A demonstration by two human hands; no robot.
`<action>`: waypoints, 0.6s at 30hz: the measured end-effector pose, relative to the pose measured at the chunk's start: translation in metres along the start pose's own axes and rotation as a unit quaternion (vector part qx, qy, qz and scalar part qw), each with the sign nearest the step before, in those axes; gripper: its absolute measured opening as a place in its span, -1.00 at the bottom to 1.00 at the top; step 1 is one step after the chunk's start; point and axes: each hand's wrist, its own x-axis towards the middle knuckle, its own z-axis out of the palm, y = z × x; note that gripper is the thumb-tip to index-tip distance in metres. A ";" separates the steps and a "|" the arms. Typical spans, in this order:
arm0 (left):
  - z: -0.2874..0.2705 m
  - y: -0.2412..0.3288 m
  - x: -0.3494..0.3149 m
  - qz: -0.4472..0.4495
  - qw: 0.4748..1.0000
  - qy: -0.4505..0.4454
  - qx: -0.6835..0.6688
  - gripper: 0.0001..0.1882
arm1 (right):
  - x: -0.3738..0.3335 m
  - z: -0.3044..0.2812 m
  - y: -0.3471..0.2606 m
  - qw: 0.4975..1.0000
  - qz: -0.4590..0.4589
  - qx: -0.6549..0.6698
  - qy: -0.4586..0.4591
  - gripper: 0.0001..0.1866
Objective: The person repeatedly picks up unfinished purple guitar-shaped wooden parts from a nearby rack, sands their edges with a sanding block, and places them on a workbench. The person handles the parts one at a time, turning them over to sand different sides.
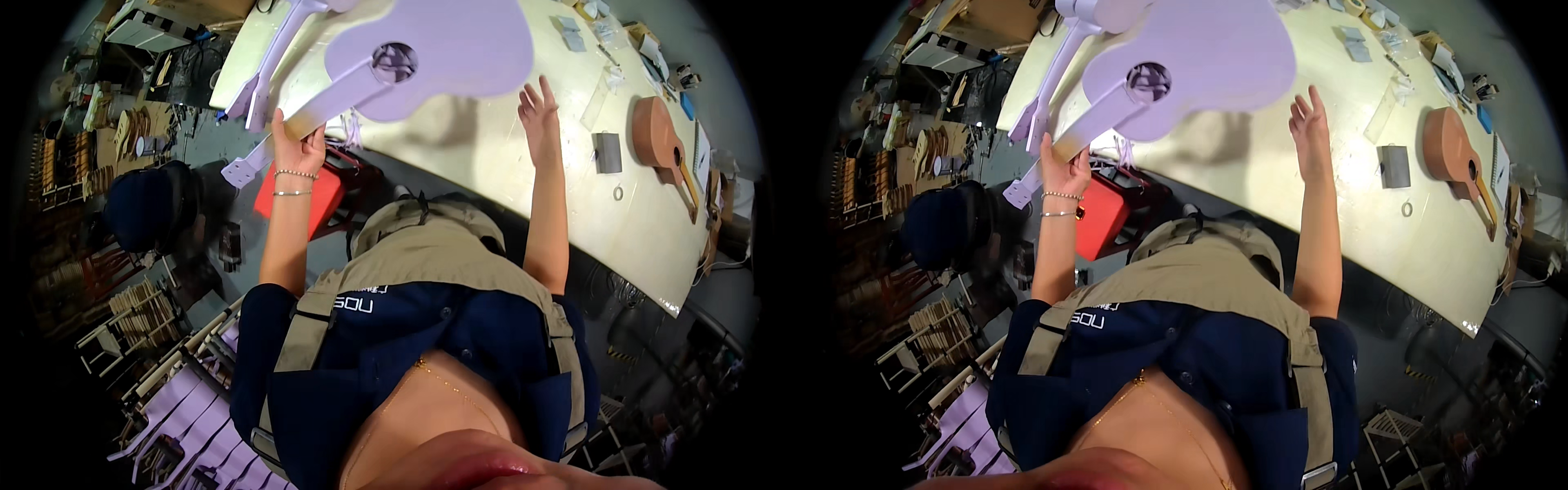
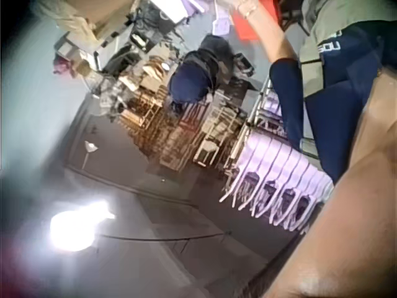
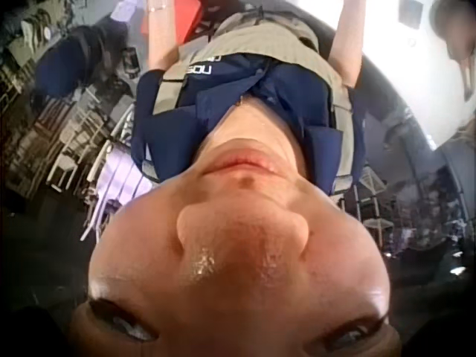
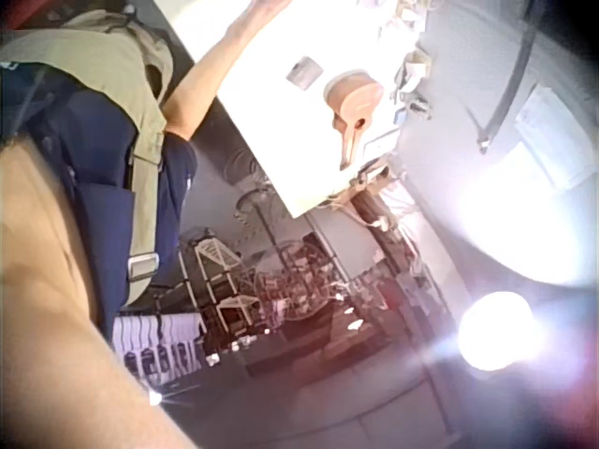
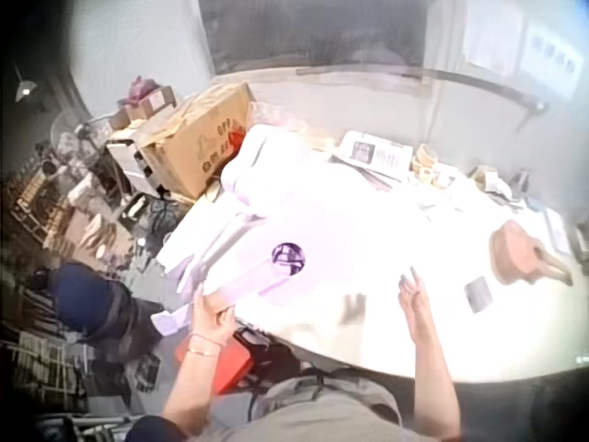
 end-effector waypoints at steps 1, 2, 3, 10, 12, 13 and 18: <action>-0.008 0.003 -0.010 -0.011 1.000 0.015 0.024 -0.51 | -0.002 0.006 -0.005 0.999 0.021 0.023 0.009 -0.09; -0.014 0.005 -0.023 -0.017 0.998 0.035 0.050 -0.50 | -0.003 0.012 -0.007 0.998 0.047 0.050 0.015 -0.09; -0.021 0.005 -0.029 -0.025 0.995 0.054 0.075 -0.49 | -0.005 0.015 -0.006 0.994 0.072 0.076 0.023 -0.09; 0.015 -0.040 -0.089 0.314 0.925 -0.092 0.191 -0.47 | -0.043 0.025 0.033 0.976 0.185 0.062 0.100 -0.26; 0.033 -0.070 -0.096 0.388 0.893 -0.098 0.206 -0.51 | -0.053 0.022 0.041 0.971 0.198 0.096 0.097 -0.27; 0.039 -0.080 -0.100 0.405 0.882 -0.092 0.221 -0.53 | -0.057 0.019 0.044 0.971 0.193 0.107 0.092 -0.28; 0.050 -0.111 -0.111 0.442 0.846 -0.124 0.271 -0.56 | -0.071 -0.007 0.048 0.960 0.199 0.166 0.101 -0.35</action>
